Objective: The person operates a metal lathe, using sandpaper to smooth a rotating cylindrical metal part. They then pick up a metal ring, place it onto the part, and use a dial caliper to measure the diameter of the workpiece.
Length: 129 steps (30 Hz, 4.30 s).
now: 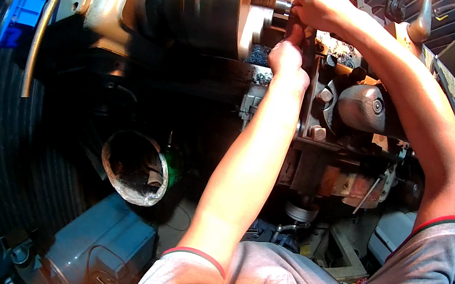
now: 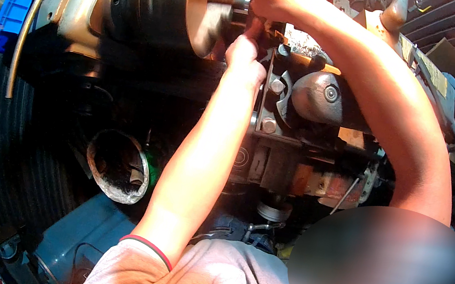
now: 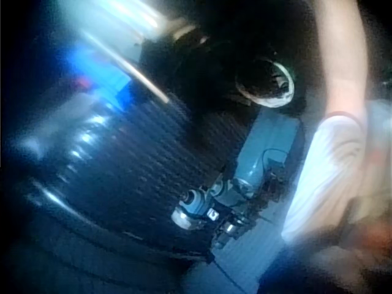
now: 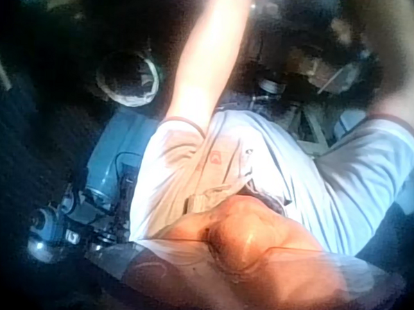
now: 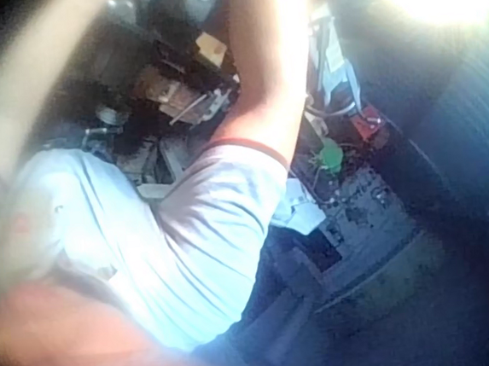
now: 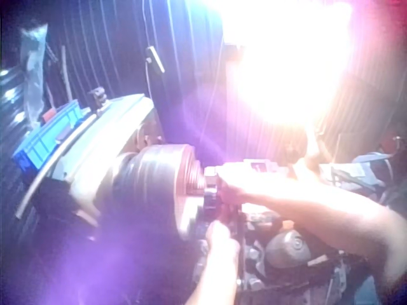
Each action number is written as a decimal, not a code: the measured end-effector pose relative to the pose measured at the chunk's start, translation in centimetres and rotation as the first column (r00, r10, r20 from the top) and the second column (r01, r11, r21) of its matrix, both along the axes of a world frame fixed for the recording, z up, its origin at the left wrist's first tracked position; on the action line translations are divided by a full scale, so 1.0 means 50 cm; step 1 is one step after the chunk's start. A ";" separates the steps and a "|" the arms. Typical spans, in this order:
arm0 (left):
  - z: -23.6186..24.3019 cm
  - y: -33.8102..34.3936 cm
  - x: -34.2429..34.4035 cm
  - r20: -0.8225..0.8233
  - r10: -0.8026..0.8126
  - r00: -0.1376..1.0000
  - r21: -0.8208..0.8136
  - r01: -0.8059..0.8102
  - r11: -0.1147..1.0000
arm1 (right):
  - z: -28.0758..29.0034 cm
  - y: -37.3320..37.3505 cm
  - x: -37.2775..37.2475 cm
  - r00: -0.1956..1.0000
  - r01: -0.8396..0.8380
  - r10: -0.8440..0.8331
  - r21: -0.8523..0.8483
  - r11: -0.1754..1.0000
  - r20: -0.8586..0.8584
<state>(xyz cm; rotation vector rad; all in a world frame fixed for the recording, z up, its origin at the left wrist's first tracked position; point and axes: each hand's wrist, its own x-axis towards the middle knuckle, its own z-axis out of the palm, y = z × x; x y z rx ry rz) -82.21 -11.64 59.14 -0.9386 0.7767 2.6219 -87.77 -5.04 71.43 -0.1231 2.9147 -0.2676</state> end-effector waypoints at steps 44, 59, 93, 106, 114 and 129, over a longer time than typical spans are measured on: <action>0.006 0.009 -0.001 -0.023 -0.038 0.999 0.029 0.039 0.999 | -0.034 0.040 -0.019 1.000 0.002 -0.003 -0.182 0.983 -0.005; 0.006 0.008 -0.005 -0.013 -0.040 0.999 0.010 0.040 0.999 | -0.038 0.046 -0.001 0.992 0.118 -0.128 -0.545 0.830 0.021; -0.112 -0.303 0.498 0.146 -0.835 0.530 -0.878 0.459 0.138 | -0.130 0.012 1.067 0.389 0.545 -0.871 -0.837 -0.044 0.300; -0.106 -0.395 0.507 -0.107 -0.766 0.634 -0.988 -0.154 0.010 | -0.220 -0.036 1.037 0.682 0.577 -0.620 -0.806 0.130 0.388; -0.219 -0.804 0.295 -0.028 -0.295 0.955 -0.927 -0.135 -0.350 | -0.213 0.002 1.001 0.763 0.537 -0.591 -0.766 0.354 0.262; -0.437 -0.774 0.395 0.592 -0.284 0.754 -0.727 0.348 -0.592 | -0.287 -0.212 0.642 0.956 0.208 -0.223 -0.096 0.973 -0.190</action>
